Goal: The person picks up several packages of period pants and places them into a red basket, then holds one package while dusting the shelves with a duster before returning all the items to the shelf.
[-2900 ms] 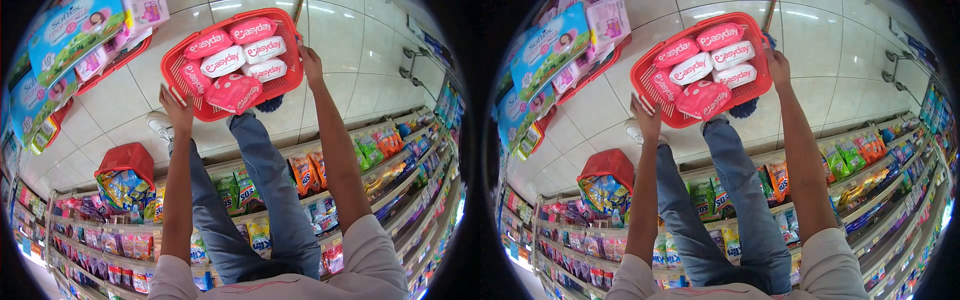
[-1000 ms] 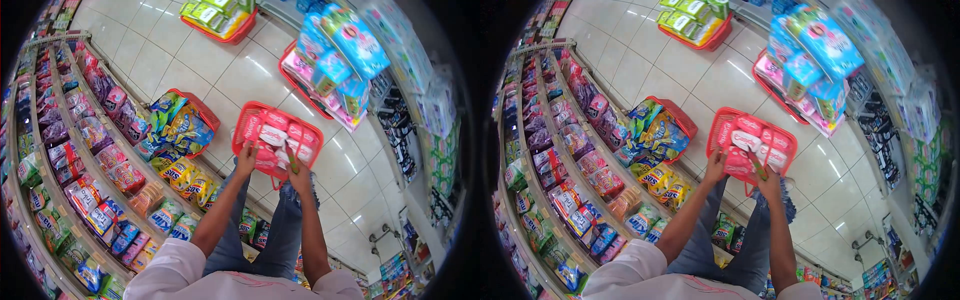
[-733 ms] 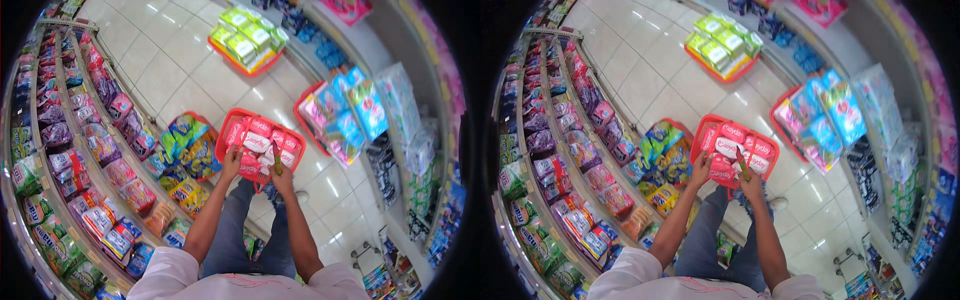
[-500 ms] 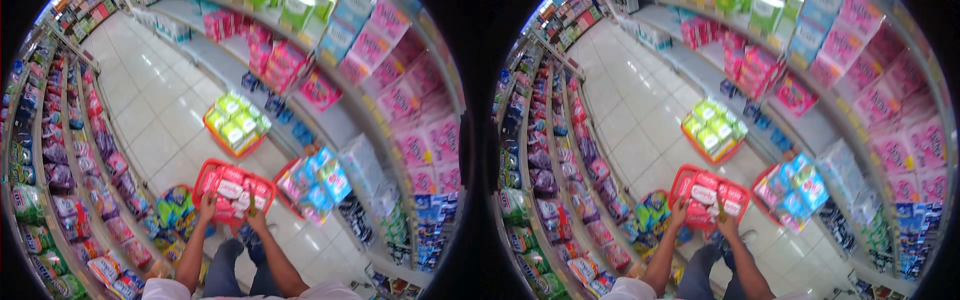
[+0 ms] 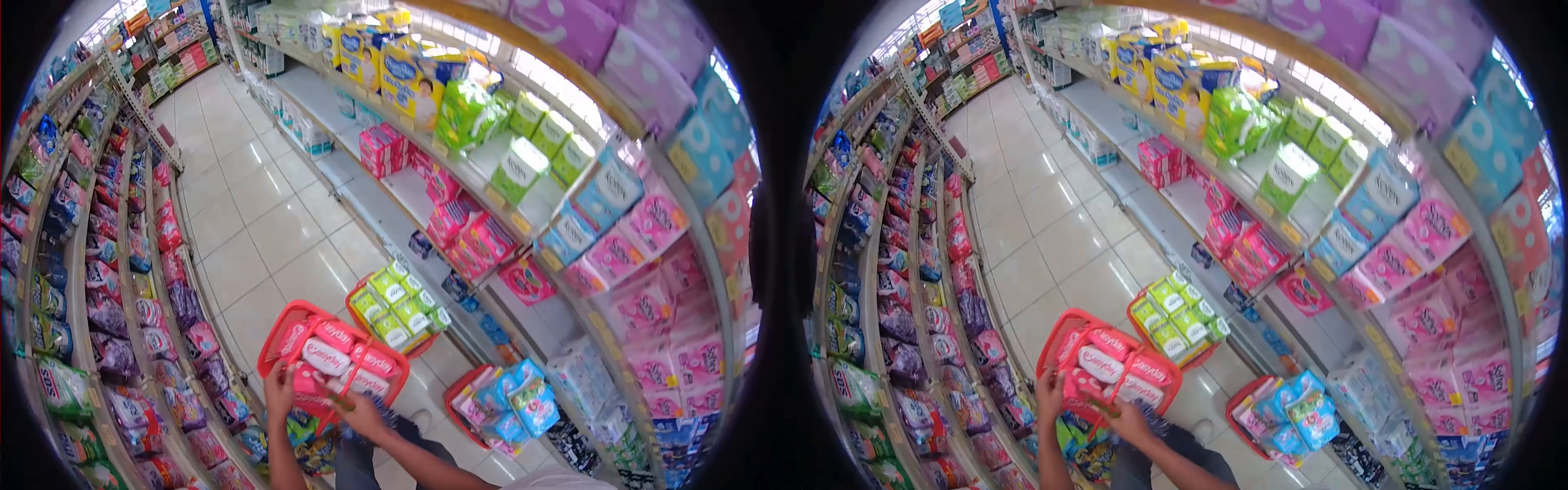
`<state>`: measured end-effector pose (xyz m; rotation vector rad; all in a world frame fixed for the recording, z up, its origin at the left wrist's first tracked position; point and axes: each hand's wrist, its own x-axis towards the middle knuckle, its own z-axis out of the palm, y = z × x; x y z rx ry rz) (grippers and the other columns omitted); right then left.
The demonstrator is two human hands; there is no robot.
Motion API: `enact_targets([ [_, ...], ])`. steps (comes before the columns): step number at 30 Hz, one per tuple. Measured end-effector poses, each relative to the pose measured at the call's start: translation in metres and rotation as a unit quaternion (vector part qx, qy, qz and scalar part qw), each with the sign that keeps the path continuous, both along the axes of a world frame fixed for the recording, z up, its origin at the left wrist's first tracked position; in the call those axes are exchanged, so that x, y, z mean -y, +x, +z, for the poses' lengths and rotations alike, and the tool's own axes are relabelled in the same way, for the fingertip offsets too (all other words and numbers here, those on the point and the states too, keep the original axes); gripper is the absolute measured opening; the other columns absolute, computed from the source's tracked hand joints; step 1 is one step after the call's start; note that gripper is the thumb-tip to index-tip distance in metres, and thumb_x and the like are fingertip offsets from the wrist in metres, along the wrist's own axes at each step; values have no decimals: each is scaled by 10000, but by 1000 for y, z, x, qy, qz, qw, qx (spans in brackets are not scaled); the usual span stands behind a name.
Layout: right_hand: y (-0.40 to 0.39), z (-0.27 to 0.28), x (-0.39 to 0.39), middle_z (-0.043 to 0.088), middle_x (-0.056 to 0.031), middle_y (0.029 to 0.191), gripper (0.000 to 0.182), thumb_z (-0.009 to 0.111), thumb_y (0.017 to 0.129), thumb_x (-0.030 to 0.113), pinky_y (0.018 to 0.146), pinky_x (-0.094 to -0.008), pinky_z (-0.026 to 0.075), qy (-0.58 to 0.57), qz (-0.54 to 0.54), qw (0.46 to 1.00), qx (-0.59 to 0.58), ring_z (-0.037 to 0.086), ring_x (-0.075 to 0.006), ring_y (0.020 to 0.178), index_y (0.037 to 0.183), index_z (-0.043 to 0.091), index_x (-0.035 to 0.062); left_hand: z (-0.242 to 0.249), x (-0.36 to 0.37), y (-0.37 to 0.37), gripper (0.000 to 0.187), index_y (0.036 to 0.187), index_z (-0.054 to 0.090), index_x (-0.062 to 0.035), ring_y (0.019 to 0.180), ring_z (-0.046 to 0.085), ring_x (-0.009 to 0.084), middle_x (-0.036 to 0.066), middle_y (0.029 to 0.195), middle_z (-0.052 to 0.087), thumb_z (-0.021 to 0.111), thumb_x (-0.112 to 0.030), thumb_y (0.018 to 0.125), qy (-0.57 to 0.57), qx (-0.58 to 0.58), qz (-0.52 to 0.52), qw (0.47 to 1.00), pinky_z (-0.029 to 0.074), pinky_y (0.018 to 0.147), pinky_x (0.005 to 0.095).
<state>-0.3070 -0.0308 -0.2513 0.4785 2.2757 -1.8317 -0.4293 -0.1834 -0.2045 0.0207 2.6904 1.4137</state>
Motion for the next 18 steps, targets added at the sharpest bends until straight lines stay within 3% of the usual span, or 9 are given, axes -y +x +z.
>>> enact_targets([
  [3,-57,44,21,665,-135,815,400,642,854,308,697,-345,490,-33,-14,999,26,634,-178,747,1148,574,46,3,23,-40,275,966,587,43,601,495,159,118,659,547,594,-219,881,5,-104,33,994,419,569,321],
  [5,-87,47,37,657,-136,780,385,640,853,322,680,-352,490,-16,-19,999,21,634,-193,719,1111,586,41,20,40,-71,279,968,590,41,591,485,157,121,644,531,602,-221,873,-44,-20,19,999,409,559,320],
  [7,-125,43,50,631,-140,731,351,628,853,337,647,-362,481,-70,-56,995,50,627,-206,681,1021,595,30,8,57,-108,279,971,590,40,587,480,155,119,638,526,602,-221,871,-21,-13,37,999,404,555,319],
  [11,-197,24,71,619,-122,707,304,609,854,309,609,-352,463,20,-48,997,64,613,-191,672,967,594,27,14,73,-174,282,972,592,42,588,472,146,117,634,509,597,-224,876,-52,10,78,996,397,553,304],
  [13,-231,-3,76,617,-124,703,290,602,854,287,592,-359,448,-10,-61,996,60,585,-189,646,968,591,21,1,83,-211,304,982,591,47,604,498,180,141,673,544,594,-241,883,-21,-42,74,996,407,566,319],
  [14,-247,-20,78,629,-204,763,309,591,858,308,628,-421,460,7,-63,995,73,635,-299,712,985,608,27,-6,84,-226,343,1000,589,62,632,528,222,166,725,588,593,-263,890,-47,-76,95,991,427,594,350],
  [16,-284,-34,77,623,-216,756,276,606,842,283,628,-427,455,-1,-103,993,52,635,-311,721,922,641,21,-42,102,-265,420,1056,575,90,811,584,250,219,897,626,570,-303,909,-64,-44,92,993,457,738,364],
  [17,-302,-50,76,626,-217,752,258,611,836,271,640,-434,458,-14,-108,993,53,634,-332,736,877,647,18,-47,105,-285,472,1117,562,95,930,590,263,230,1012,625,566,-330,910,-23,33,101,994,451,827,349],
  [18,-319,-64,74,628,-226,780,232,619,811,230,649,-447,459,9,-116,991,61,631,-355,754,899,632,16,-45,97,-303,517,1162,546,94,976,589,263,224,1058,626,574,-354,905,-22,10,107,994,442,871,342],
])
